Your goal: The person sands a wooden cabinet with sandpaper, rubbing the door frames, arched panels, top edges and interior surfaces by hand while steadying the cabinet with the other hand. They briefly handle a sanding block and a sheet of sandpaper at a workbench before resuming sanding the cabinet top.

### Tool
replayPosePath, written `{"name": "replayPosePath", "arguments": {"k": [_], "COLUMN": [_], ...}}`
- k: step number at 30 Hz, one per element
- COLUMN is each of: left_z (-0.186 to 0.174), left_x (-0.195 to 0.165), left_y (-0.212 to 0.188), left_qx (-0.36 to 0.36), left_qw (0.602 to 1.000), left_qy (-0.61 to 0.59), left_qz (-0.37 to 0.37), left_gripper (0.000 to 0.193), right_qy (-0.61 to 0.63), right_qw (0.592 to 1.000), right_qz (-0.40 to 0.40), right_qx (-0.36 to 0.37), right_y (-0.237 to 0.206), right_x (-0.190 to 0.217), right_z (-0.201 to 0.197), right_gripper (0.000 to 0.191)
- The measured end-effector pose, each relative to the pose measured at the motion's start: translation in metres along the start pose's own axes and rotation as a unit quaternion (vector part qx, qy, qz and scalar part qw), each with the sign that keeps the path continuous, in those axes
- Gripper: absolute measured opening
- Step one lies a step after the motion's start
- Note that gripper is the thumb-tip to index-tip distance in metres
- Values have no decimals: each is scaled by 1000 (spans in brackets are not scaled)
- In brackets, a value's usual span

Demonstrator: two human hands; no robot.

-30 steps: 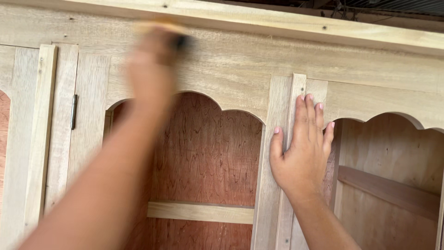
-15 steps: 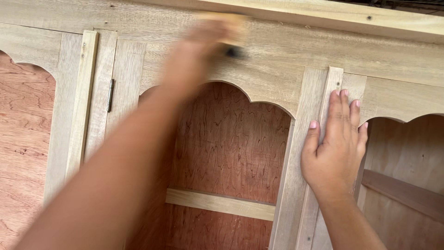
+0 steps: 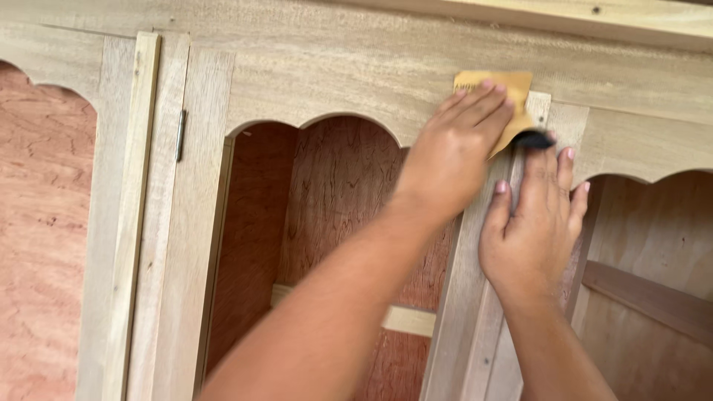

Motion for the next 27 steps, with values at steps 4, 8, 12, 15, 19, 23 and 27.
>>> {"name": "replayPosePath", "arguments": {"k": [4,8,12,15,19,23,27], "left_z": [-64,-84,-103,-102,-102,-108,-141], "left_x": [-14,33,38,33,33,75,137], "left_y": [-51,-127,-146,-164,-168,-142,-101], "left_qx": [109,233,28,48,132,130,76], "left_qw": [987,806,692,608,616,715,855], "left_qy": [-120,-291,-529,-565,-516,-420,-277], "left_qz": [-21,-461,-491,-556,-581,-544,-432], "left_gripper": [43,25,24,26,21,15,21], "right_qy": [-2,64,484,774,821,701,621], "right_qw": [1000,997,874,602,428,543,678], "right_qz": [-9,-11,-6,128,321,454,341], "right_qx": [-6,-31,-27,148,200,84,-197], "right_y": [-10,-39,-92,-120,-121,-99,-71], "right_x": [-3,27,84,114,125,103,56], "right_z": [1,-10,-14,18,41,33,-16], "right_gripper": [58,54,68,78,65,49,43]}}
Point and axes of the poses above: each hand's wrist, its own y-axis towards the middle knuckle, its own z-axis out of the palm, x = y × z, the point moved 7 cm from there along y, towards the middle knuckle, and after that the axes turned 4 degrees about -y, right-handed, at the moved point
